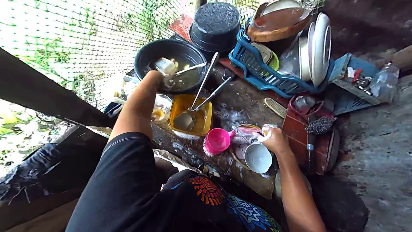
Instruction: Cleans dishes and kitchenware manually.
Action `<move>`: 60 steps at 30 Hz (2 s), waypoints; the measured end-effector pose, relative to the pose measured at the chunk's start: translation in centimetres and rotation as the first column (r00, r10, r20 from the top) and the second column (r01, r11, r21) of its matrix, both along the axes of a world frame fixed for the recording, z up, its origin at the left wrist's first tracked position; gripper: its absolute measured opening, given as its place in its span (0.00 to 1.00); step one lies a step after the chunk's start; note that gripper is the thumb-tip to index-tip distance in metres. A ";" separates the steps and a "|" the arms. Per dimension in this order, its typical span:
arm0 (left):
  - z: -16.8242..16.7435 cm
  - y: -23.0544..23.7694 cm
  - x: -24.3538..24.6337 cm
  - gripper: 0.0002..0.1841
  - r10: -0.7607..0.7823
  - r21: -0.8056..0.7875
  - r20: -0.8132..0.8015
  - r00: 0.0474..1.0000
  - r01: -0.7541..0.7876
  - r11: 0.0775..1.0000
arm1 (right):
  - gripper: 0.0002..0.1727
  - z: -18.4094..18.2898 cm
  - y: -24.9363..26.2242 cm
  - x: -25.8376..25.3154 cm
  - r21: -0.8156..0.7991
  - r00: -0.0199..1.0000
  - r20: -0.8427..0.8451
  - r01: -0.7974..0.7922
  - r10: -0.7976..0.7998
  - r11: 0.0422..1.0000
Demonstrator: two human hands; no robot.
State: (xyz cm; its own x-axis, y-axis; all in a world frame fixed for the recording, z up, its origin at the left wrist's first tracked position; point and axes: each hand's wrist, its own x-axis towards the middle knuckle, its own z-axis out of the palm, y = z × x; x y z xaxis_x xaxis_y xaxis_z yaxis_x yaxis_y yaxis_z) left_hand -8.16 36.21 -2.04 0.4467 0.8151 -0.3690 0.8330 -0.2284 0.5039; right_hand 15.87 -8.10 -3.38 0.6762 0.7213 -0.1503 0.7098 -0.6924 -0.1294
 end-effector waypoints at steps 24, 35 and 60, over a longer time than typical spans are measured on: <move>-2.4 6.1 7.5 0.12 -0.464 -0.038 0.105 0.880 0.469 0.882 | 0.23 -1.9 -10.0 -6.9 0.595 0.892 0.044 0.339 -0.451 0.729; 15.9 -5.0 8.3 0.04 -0.373 0.072 0.763 0.528 0.504 0.861 | 0.23 -2.1 -9.6 -7.6 0.710 0.869 0.043 0.321 -0.494 0.627; -2.8 -21.0 22.6 0.18 -0.908 0.115 0.084 0.410 0.901 0.417 | 0.19 0.4 -16.6 -10.4 0.582 0.645 -0.038 0.635 -0.763 0.508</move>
